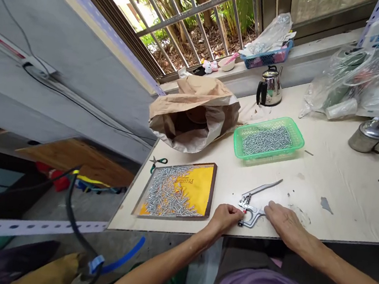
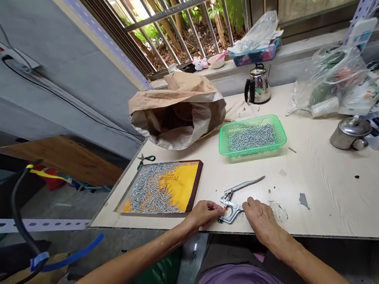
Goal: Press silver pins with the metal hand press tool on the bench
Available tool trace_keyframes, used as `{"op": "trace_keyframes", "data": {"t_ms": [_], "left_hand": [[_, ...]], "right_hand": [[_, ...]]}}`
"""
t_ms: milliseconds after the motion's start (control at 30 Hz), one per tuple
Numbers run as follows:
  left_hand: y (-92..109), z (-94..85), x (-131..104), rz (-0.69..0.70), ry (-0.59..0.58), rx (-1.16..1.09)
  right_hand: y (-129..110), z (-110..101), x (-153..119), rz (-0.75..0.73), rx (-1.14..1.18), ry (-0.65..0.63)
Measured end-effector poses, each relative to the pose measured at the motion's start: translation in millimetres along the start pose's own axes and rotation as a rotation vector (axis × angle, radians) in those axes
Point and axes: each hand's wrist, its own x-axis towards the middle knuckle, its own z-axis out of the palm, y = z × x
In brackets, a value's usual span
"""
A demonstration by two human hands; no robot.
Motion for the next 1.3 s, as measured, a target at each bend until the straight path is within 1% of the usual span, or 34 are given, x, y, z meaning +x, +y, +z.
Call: {"op": "trace_keyframes", "data": {"t_ms": [100, 200, 333, 400, 500, 533, 600, 667, 800, 1067, 1200, 1233, 1267, 1300], "left_hand": [[2.3, -2.0, 0.5, -0.015, -0.058, 0.05], [4.8, -3.7, 2.4, -0.067, -0.127, 0.041], [4.0, -4.3, 5.1, -0.118, -0.155, 0.027], [1.7, -3.8, 5.3, -0.114, -0.167, 0.025], [-1.4, -2.7, 3.6, -0.094, -0.183, 0.019], [-1.9, -2.3, 2.7, -0.09, -0.189, 0.016], [-2.0, -1.6, 0.8, -0.082, -0.196, 0.008], [-1.3, -1.0, -1.1, -0.078, -0.189, 0.0], [-0.4, -0.5, -4.3, -0.087, -0.177, -0.006], [0.5, 0.4, -5.3, -0.098, -0.145, 0.009], [-1.1, -0.2, -8.7, -0.107, -0.126, 0.099], [-2.1, 0.5, -11.3, -0.084, -0.089, 0.155], [-3.2, 1.9, -14.1, -0.026, -0.023, 0.226], [-4.1, 4.2, -16.8, 0.069, 0.058, 0.309]], "right_hand": [[-4.9, -8.8, 0.9, 0.003, -0.038, -0.018], [-11.0, -17.7, 1.9, -0.005, -0.078, -0.033], [-11.2, -25.4, 3.4, -0.013, -0.106, -0.058], [-4.7, -27.3, 6.0, -0.018, -0.132, -0.03], [11.5, -27.7, 14.0, -0.035, -0.159, 0.075], [17.2, -27.3, 17.5, -0.041, -0.163, 0.082], [26.4, -26.2, 24.5, -0.063, -0.165, 0.05], [30.9, -25.2, 30.0, -0.082, -0.167, 0.023], [27.0, -26.7, 32.9, -0.087, -0.167, 0.067], [14.8, -36.6, 26.2, 0.004, -0.178, 0.052], [12.7, -35.1, 25.0, 0.023, -0.199, 0.042], [12.1, -33.8, 24.6, 0.021, -0.206, 0.041], [11.6, -32.3, 24.2, 0.017, -0.211, 0.043], [10.9, -30.8, 23.7, 0.012, -0.215, 0.046]]}}
